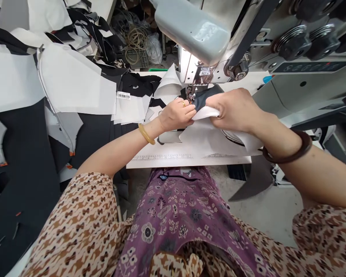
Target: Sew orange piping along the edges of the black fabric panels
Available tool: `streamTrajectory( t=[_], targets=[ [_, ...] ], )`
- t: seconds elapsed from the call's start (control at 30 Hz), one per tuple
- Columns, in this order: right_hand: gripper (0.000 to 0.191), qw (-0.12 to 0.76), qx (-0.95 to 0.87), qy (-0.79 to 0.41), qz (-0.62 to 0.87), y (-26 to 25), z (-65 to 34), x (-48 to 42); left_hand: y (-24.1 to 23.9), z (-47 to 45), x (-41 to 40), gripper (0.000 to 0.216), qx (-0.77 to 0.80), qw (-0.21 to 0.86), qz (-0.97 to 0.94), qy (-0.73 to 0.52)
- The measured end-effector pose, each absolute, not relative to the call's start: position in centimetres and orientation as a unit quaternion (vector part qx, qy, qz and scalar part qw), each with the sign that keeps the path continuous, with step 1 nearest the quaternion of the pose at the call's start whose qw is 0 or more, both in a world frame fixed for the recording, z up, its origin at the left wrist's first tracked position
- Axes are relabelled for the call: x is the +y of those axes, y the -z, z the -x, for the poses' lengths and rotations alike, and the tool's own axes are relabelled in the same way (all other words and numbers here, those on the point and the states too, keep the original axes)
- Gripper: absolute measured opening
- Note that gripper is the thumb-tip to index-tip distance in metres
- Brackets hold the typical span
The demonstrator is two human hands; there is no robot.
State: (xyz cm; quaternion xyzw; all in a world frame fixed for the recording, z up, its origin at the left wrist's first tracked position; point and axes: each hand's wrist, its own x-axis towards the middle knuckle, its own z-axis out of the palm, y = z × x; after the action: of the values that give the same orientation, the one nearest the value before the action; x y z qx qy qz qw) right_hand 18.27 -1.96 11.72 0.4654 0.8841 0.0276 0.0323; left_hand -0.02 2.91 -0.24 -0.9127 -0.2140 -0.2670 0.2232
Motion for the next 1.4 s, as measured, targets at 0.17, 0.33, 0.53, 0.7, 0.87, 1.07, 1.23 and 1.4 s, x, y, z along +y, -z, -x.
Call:
streamTrajectory(
  t=[0.17, 0.33, 0.53, 0.7, 0.87, 1.07, 1.23, 1.4],
  targets=[
    [0.013, 0.119, 0.899, -0.069, -0.417, -10.1, -17.7, -4.7, 0.1, 0.8, 2.7, 0.030, -0.185, 0.211, 0.926, 0.253],
    [0.022, 0.075, 0.918, -0.081, -0.380, -8.1, -18.3, -5.7, -0.9, 1.5, 2.6, 0.031, -0.174, 0.237, 0.934, 0.203],
    [0.024, 0.068, 0.922, -0.056, -0.377, -8.2, -19.1, -5.1, -0.9, 1.5, 2.1, 0.025, -0.165, 0.278, 0.920, 0.222],
    [0.022, 0.096, 0.897, -0.034, -0.430, -10.2, -19.2, -4.4, -0.1, 0.5, 2.1, 0.032, -0.239, 0.234, 0.909, 0.249],
    [0.023, 0.036, 0.923, -0.089, -0.373, -10.0, -18.8, -4.5, -0.1, 0.9, 2.5, 0.033, -0.242, 0.195, 0.915, 0.257],
    [0.024, -0.054, 0.948, -0.211, -0.233, -6.9, -19.5, -5.8, -0.6, 2.1, 2.2, 0.019, -0.184, 0.161, 0.938, 0.245],
    [0.021, -0.072, 0.942, -0.213, -0.248, -6.8, -20.0, -5.6, -0.1, 1.4, 1.5, 0.015, -0.183, 0.286, 0.882, 0.328],
    [0.022, -0.037, 0.937, -0.155, -0.309, -7.7, -19.7, -4.5, 0.3, 0.8, 1.7, 0.016, -0.219, 0.319, 0.840, 0.380]
  ],
)
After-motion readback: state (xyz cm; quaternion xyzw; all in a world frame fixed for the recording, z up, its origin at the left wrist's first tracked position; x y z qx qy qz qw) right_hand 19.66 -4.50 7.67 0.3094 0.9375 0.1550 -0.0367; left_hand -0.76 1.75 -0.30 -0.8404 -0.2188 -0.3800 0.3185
